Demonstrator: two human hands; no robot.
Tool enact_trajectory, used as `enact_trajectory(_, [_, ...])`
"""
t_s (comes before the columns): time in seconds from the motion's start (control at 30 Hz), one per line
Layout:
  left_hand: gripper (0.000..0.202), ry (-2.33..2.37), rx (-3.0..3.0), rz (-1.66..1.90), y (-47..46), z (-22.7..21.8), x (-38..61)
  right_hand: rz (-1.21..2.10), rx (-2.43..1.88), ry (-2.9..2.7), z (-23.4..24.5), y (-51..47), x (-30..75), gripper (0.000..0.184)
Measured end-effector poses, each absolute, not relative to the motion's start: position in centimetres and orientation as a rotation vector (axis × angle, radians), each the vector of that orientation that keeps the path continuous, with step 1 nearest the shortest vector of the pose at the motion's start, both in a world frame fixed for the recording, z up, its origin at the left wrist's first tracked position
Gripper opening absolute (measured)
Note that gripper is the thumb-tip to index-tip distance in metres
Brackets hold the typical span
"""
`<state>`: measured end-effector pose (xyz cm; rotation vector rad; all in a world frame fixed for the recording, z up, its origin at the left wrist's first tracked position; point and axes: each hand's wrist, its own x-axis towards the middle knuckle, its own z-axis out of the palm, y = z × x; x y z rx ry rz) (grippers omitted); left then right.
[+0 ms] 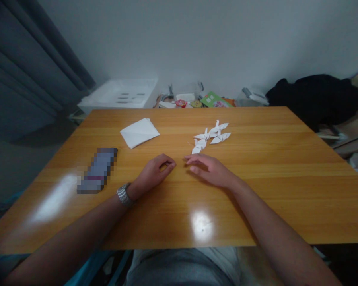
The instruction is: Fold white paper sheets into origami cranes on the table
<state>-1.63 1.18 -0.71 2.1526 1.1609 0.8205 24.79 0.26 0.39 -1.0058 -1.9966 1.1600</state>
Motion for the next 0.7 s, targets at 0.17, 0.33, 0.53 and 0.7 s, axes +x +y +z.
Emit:
enact_trajectory(0.17, [0.012,1.162,2.160,0.821,1.3,-0.9,-1.6,0.948,-1.091,-2.129,0.4,0.6,24.9,0.029])
enact_trajectory(0.33, [0.013,1.160,2.173,0.809,1.3,-1.2,-1.7,0.860,-1.164,-2.256,0.1,0.7,24.8,0.033])
enact_trajectory(0.53, [0.012,1.147,2.197,0.814,1.3,-1.2,-1.7,0.846,-1.209,-2.312,-0.7,0.9,24.5,0.034])
enact_trajectory(0.7, [0.012,1.143,2.211,0.802,1.3,-1.2,-1.5,0.811,-1.245,-2.309,-0.9,0.9,24.2,0.035])
